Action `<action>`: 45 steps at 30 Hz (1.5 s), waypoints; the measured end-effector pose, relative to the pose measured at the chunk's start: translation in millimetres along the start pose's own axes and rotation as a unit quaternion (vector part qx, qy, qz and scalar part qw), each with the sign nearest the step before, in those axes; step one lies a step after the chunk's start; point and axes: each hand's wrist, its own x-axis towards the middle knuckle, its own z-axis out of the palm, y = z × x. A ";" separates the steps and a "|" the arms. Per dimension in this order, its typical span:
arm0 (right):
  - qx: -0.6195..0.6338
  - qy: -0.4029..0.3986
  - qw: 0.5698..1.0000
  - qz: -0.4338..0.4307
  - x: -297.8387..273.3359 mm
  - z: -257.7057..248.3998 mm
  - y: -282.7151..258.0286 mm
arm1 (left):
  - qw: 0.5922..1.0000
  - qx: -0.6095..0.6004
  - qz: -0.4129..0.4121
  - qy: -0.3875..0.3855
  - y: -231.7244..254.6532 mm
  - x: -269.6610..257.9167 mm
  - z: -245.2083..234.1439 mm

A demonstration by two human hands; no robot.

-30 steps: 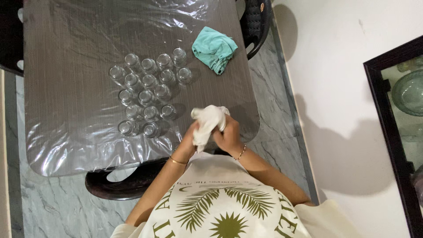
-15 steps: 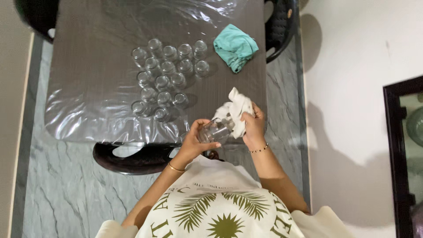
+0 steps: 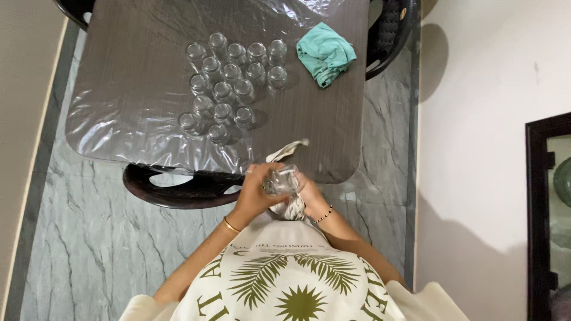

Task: The person wipes multiple small clear glasses with a white cloth on a table covered with a plastic sheet. They handle the glasses one at a time, wiping each and placing them in a separate pile.

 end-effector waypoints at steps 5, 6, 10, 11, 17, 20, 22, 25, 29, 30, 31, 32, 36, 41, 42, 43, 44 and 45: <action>-0.022 0.014 1.000 0.016 -10.8 -31.1 -19.5 | 0.994 -0.088 -0.056 0.041 -13.1 23.9 14.7; -0.005 0.046 0.999 0.025 -18.0 -30.8 -28.7 | 0.990 -0.113 -0.071 0.042 -19.4 30.5 19.1; -0.046 0.022 0.993 0.110 -55.4 -36.3 -64.1 | 0.988 -0.065 -0.143 0.009 -48.4 62.2 45.1; -0.054 -0.002 0.990 0.131 -64.7 -39.1 -70.1 | 0.987 -0.036 -0.154 -0.001 -55.4 71.1 54.7; -0.330 -0.106 0.937 0.046 -68.1 -42.8 -73.0 | 0.995 0.051 -0.055 -0.065 -105.9 145.5 118.9; -0.299 -0.037 0.953 0.009 -76.4 -41.8 -71.2 | 0.988 0.091 -0.065 -0.107 -115.1 186.0 153.9; -0.244 -0.004 0.970 0.008 -82.5 -35.4 -73.5 | 0.983 0.111 -0.061 -0.131 -120.4 208.4 172.7; -0.175 0.030 0.983 0.044 -96.5 -24.1 -85.9 | 0.978 0.133 -0.029 -0.160 -126.3 228.8 197.2; -0.217 0.188 0.956 0.065 -99.4 -15.9 -114.2 | 0.973 0.162 0.006 -0.162 -144.9 250.2 223.4; -0.236 0.220 0.945 0.058 -96.7 -14.7 -120.4 | 0.971 0.178 0.008 -0.159 -150.1 256.1 226.6; -0.153 0.189 0.969 0.051 -94.7 -13.4 -125.2 | 0.971 0.173 -0.001 -0.164 -153.8 261.2 229.7; -0.070 0.153 0.985 0.047 -92.8 -12.4 -129.4 | 0.971 0.169 -0.014 -0.166 -155.8 263.9 232.4; 0.030 0.169 0.983 0.066 -77.3 -8.3 -146.3 | 0.976 0.136 0.002 -0.172 -152.5 279.8 230.1; 0.014 0.055 0.998 0.023 -53.8 -19.8 -172.0 | 0.972 0.214 0.055 -0.075 -143.9 285.2 172.0; 0.026 0.026 0.999 0.011 -50.1 -21.9 -177.8 | 0.966 0.245 0.066 -0.042 -150.0 285.9 155.5; 0.027 0.042 0.998 0.022 -46.9 -23.8 -184.4 | 0.964 0.263 0.026 -0.041 -157.5 285.4 141.9; 0.028 0.059 0.997 0.032 -42.4 -25.6 -191.6 | 0.959 0.281 -0.014 -0.040 -167.5 285.1 128.6; 0.029 0.075 0.996 0.042 -39.6 -27.7 -197.8 | 0.944 0.327 -0.015 -0.048 -177.7 284.1 119.6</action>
